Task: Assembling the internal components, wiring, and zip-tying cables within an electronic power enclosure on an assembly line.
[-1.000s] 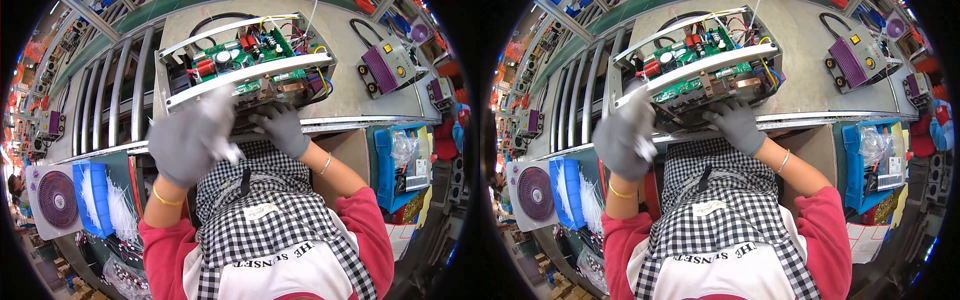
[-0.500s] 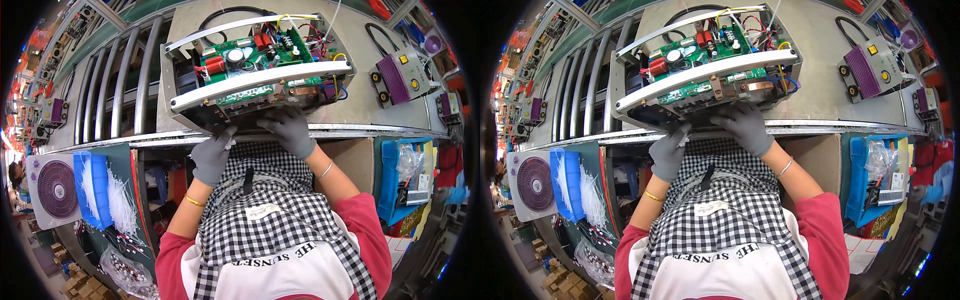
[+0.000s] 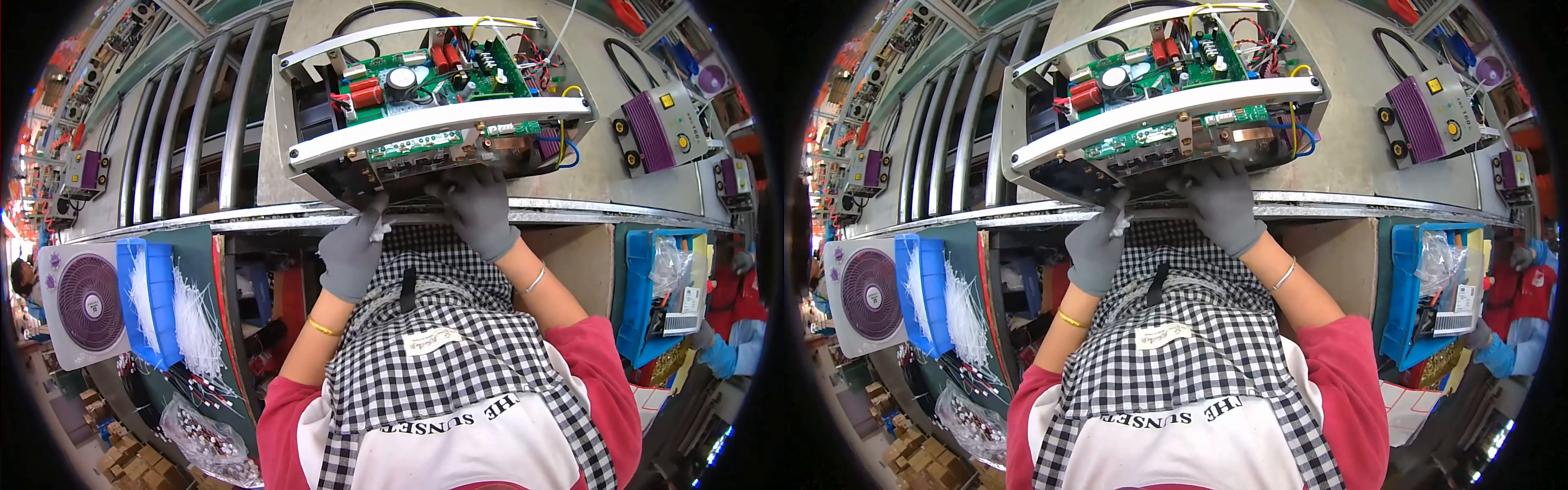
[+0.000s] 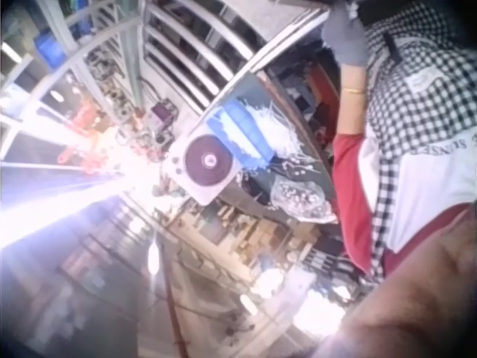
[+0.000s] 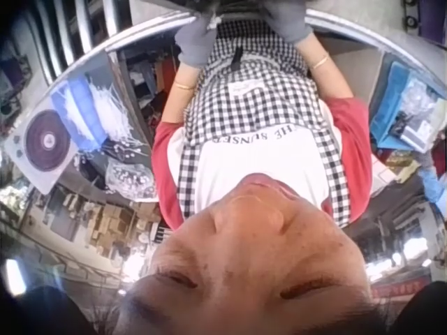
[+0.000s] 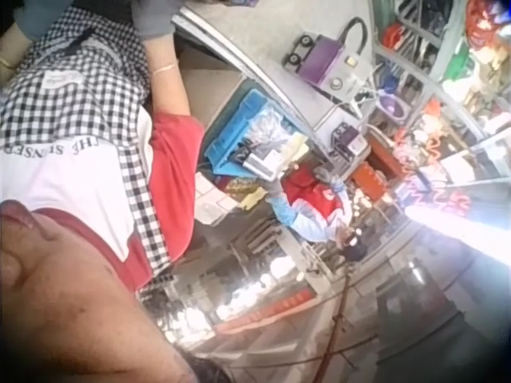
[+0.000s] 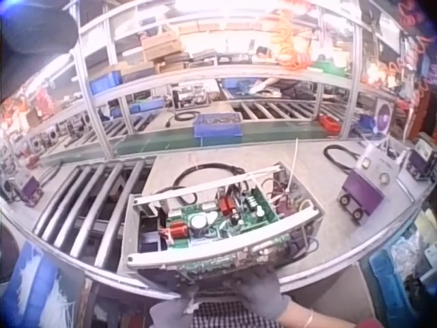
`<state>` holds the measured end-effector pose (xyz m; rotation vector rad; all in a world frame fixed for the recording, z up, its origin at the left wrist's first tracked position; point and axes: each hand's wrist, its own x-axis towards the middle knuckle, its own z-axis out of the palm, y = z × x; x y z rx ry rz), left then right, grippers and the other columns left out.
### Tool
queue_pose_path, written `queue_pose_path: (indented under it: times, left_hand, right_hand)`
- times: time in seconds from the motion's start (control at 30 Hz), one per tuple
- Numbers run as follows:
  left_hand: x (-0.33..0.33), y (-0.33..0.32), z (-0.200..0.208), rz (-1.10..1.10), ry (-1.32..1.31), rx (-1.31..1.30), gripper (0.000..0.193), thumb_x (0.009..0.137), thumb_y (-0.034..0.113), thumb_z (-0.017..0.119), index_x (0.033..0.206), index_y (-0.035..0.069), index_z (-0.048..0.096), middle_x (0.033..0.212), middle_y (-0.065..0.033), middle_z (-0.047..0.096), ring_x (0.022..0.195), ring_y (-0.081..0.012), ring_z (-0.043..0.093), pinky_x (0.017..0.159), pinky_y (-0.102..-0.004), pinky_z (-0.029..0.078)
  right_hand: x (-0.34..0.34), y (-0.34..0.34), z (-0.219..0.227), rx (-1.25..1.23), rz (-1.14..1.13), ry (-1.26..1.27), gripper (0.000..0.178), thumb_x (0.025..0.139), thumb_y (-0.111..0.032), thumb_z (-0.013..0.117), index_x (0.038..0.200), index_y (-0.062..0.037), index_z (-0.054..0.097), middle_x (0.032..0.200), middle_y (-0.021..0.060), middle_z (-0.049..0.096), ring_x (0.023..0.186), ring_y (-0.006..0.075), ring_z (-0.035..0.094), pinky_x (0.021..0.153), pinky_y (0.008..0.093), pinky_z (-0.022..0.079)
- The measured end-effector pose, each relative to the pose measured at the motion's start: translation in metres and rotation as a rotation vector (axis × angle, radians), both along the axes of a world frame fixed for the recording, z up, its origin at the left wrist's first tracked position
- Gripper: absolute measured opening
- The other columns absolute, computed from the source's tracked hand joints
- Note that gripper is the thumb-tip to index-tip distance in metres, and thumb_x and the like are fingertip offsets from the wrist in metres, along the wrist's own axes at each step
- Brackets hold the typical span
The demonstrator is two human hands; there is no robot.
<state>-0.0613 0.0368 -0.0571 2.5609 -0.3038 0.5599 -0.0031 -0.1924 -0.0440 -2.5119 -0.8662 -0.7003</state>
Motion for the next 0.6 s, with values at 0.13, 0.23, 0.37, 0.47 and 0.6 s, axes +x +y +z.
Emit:
queue_pose_path:
  times: [0.13, 0.23, 0.37, 0.47, 0.6]
  left_hand:
    - [-0.006, 0.007, 0.005, -0.028, 0.063, 0.186, 0.067, 0.076, 0.003, 0.064, 0.138, 0.026, 0.053, 0.072, -0.0105, 0.064, 0.062, -0.0305, 0.064, 0.053, -0.0386, 0.049]
    - [-0.007, 0.009, -0.003, -0.04, 0.053, 0.185, 0.069, 0.076, 0.002, 0.063, 0.139, 0.025, 0.05, 0.073, -0.01, 0.065, 0.061, -0.0308, 0.064, 0.052, -0.0394, 0.049]
    - [-0.01, 0.007, -0.002, -0.017, 0.187, 0.23, 0.069, 0.075, 0.003, 0.064, 0.139, 0.024, 0.051, 0.072, -0.0098, 0.065, 0.061, -0.0303, 0.064, 0.053, -0.0392, 0.049]
    - [-0.003, 0.008, 0.002, -0.056, 0.132, 0.233, 0.066, 0.076, 0.006, 0.064, 0.138, 0.022, 0.052, 0.073, -0.0085, 0.066, 0.064, -0.0298, 0.065, 0.056, -0.0392, 0.05]
    - [0.001, -0.012, 0.019, -0.12, 0.185, 0.031, 0.042, 0.085, 0.01, 0.064, 0.127, 0.015, 0.064, 0.087, -0.015, 0.07, 0.073, -0.0297, 0.068, 0.066, -0.0362, 0.053]
  right_hand:
    - [0.0, -0.001, -0.001, -0.003, 0.007, 0.008, 0.026, 0.073, -0.019, 0.069, 0.098, -0.0219, 0.074, 0.094, -0.0009, 0.062, 0.091, 0.0234, 0.057, 0.082, 0.0417, 0.045]
    - [0.002, -0.005, -0.003, -0.031, 0.016, 0.023, 0.027, 0.073, -0.02, 0.069, 0.1, -0.0225, 0.074, 0.098, -0.0013, 0.063, 0.093, 0.0233, 0.058, 0.085, 0.0419, 0.045]
    - [0.01, -0.023, -0.002, -0.007, 0.149, 0.062, 0.033, 0.074, -0.017, 0.068, 0.105, -0.023, 0.074, 0.102, 0.0007, 0.065, 0.097, 0.0242, 0.059, 0.087, 0.0417, 0.045]
    - [0.016, -0.036, -0.002, 0.113, 0.248, 0.203, 0.033, 0.076, -0.013, 0.067, 0.108, -0.0207, 0.074, 0.102, 0.0043, 0.066, 0.099, 0.0262, 0.059, 0.088, 0.0416, 0.046]
    - [0.003, -0.051, 0.019, 0.518, 0.322, 0.513, 0.023, 0.083, -0.01, 0.067, 0.106, -0.0097, 0.072, 0.1, 0.0098, 0.068, 0.091, 0.0241, 0.062, 0.082, 0.0356, 0.049]
